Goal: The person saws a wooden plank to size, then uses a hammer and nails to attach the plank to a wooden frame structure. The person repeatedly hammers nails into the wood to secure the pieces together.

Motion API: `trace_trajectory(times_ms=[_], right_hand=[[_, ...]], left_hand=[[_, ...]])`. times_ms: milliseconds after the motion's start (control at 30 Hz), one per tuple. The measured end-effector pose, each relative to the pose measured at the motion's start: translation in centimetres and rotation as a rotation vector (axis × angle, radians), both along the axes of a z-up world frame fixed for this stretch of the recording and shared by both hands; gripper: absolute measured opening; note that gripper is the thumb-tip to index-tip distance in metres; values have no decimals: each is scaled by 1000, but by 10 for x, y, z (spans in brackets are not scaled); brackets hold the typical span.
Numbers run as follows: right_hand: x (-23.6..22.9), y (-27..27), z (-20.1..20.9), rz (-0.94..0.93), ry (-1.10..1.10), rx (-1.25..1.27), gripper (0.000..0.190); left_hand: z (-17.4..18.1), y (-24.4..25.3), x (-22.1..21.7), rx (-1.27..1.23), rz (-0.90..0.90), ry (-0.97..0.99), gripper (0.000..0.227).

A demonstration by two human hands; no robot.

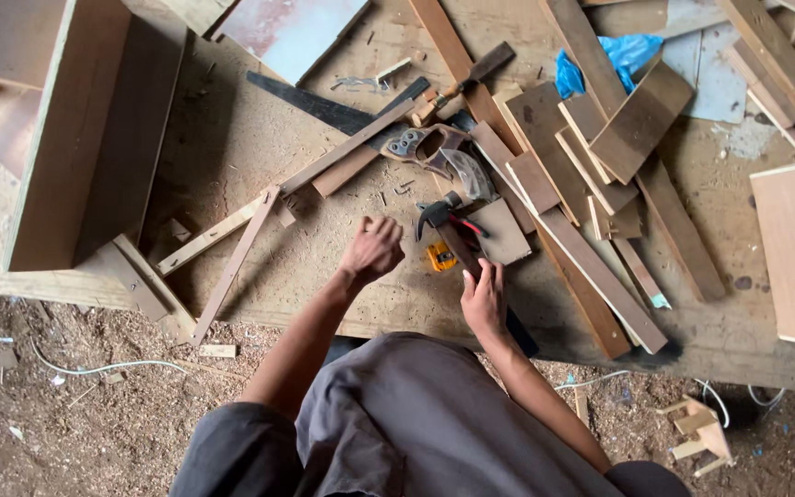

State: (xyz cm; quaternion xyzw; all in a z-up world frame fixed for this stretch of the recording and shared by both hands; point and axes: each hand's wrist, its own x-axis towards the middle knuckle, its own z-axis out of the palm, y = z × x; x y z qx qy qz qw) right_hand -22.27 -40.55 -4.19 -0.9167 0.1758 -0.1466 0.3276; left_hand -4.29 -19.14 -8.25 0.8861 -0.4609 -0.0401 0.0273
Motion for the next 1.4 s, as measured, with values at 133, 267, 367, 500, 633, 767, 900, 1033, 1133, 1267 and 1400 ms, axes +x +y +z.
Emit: trace_trajectory(times_ms=[133,267,367,500,633,767,900,1033,1133,1267,1400], right_hand=[[23,5,16,-29,148,-259,37],[68,-3,31,20,377,-243,40],[81,0,42,131,558,-365,42],[97,12,51,201,465,-546,42],[147,63,30,326,170,-345,27],[219,116,-13,547,25,-183,28],[270,146,-42,810,-137,-609,24],[287,143,-58,864,-74,-579,18],[301,141,-76,795,-164,-599,18],[335,119,-98,667,-175,-758,5],[371,91,-95,597,-134,-787,22]], left_hand=[[37,59,5,-314,673,129,25],[72,134,35,-334,731,-112,49],[88,183,45,-255,732,-59,67],[92,201,66,-214,705,17,80],[83,182,77,-173,763,259,46],[67,136,96,-301,600,-20,51],[58,117,115,-248,635,142,41],[56,126,127,-341,624,214,17],[58,141,139,-349,651,314,18],[62,153,145,-500,641,170,16],[70,155,143,-469,669,153,17]])
